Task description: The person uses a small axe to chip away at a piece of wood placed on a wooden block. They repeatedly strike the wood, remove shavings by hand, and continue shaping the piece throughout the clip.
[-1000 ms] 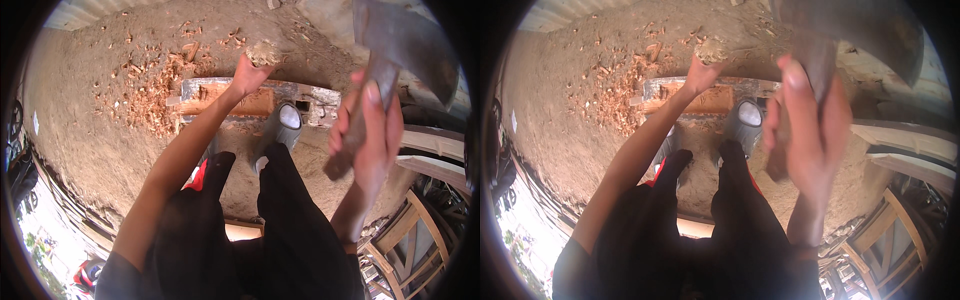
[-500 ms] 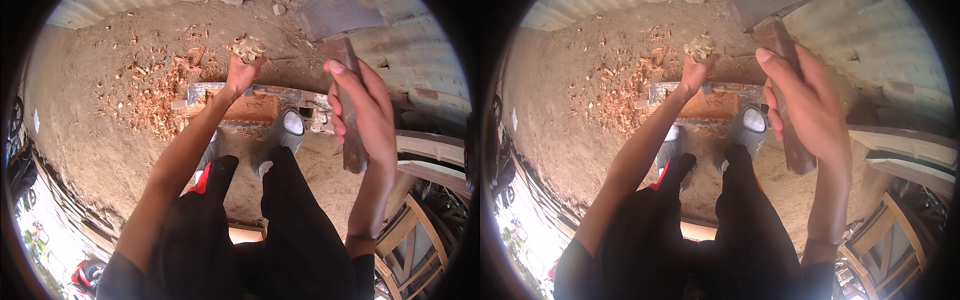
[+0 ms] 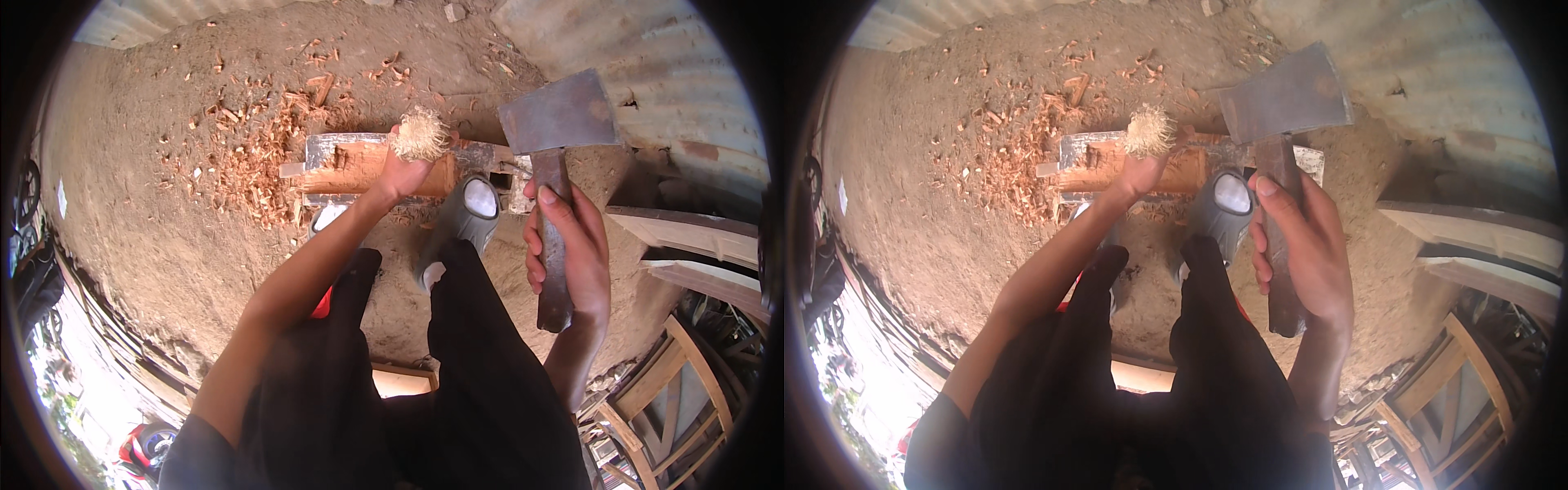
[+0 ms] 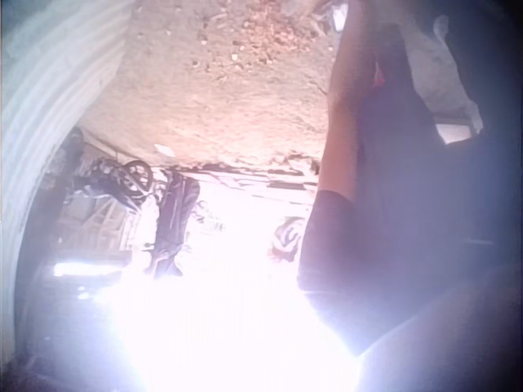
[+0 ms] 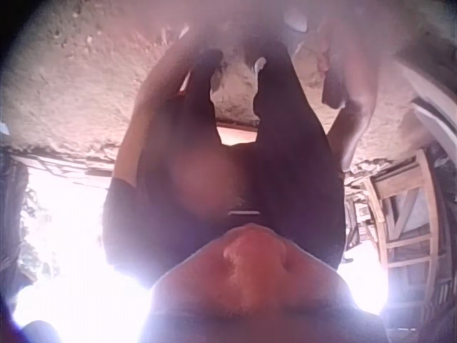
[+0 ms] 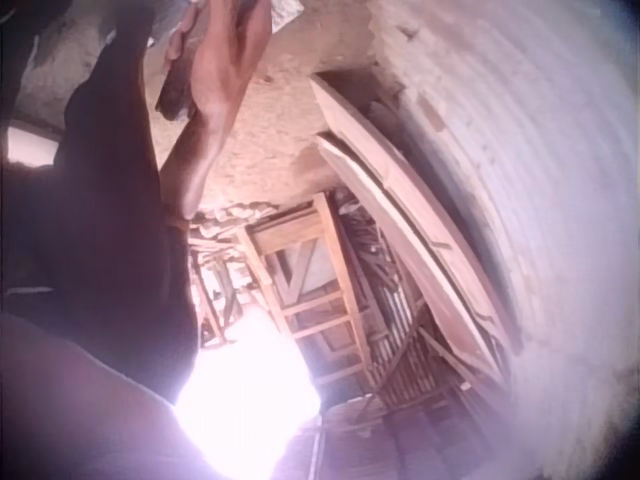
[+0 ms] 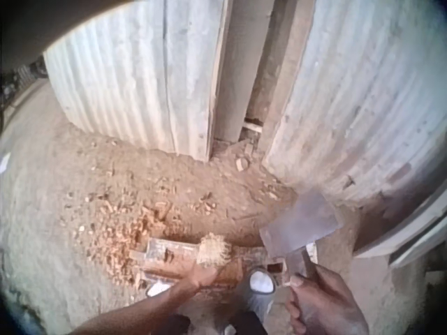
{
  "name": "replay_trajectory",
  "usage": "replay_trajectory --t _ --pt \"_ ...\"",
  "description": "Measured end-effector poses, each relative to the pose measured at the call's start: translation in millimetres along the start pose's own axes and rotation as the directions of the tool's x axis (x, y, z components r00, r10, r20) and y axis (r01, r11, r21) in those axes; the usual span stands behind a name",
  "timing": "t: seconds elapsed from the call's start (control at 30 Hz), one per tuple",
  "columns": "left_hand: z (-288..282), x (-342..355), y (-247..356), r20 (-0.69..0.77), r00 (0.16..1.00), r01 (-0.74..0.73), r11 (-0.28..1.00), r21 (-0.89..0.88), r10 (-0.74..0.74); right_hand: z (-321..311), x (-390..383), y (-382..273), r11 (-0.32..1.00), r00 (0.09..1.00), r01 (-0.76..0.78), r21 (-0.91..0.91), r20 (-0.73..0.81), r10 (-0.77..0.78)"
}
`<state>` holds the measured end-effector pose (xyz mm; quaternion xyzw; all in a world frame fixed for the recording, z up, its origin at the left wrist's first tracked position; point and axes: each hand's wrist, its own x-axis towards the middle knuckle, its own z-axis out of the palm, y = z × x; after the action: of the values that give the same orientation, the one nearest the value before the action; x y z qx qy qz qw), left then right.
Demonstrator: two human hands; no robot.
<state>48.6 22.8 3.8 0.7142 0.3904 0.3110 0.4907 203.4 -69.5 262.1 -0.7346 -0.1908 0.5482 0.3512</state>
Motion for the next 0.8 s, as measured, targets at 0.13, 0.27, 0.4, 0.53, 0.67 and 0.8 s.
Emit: replay_trajectory --t 0.13,0.27,0.4,0.53,0.67,0.8 --pt "6.0 -2.6 -2.5 -0.012 0.998 -0.058 0.998 0.023 0.058 -11.0 -3.3 12.0 0.999 0.999 -0.045 0.014 0.010 0.044" --pt "5.3 -4.6 1.1 -0.123 0.976 -0.177 0.984 0.030 0.179 -18.1 -2.5 24.1 0.998 0.995 -0.064 0.001 0.071 0.064" --pt "4.7 -8.1 2.3 -0.053 0.998 0.033 0.993 -0.116 -0.040 -20.7 -7.7 24.9 0.999 0.996 -0.036 -0.035 0.078 0.039" --pt "10.9 -9.6 -5.8 -0.009 0.973 -0.225 0.949 0.219 0.232 -26.8 -9.1 33.6 0.993 0.992 0.097 -0.073 0.093 -0.090" --pt "20.1 -7.9 -36.6 -0.090 0.904 -0.353 0.848 0.396 0.418 -21.8 -11.2 34.6 0.976 0.972 0.200 -0.086 0.140 -0.187" --pt "18.7 -10.1 -11.3 0.203 0.947 -0.314 0.846 0.430 0.248 -25.9 -18.7 37.8 0.956 0.960 0.253 -0.149 0.162 -0.228"
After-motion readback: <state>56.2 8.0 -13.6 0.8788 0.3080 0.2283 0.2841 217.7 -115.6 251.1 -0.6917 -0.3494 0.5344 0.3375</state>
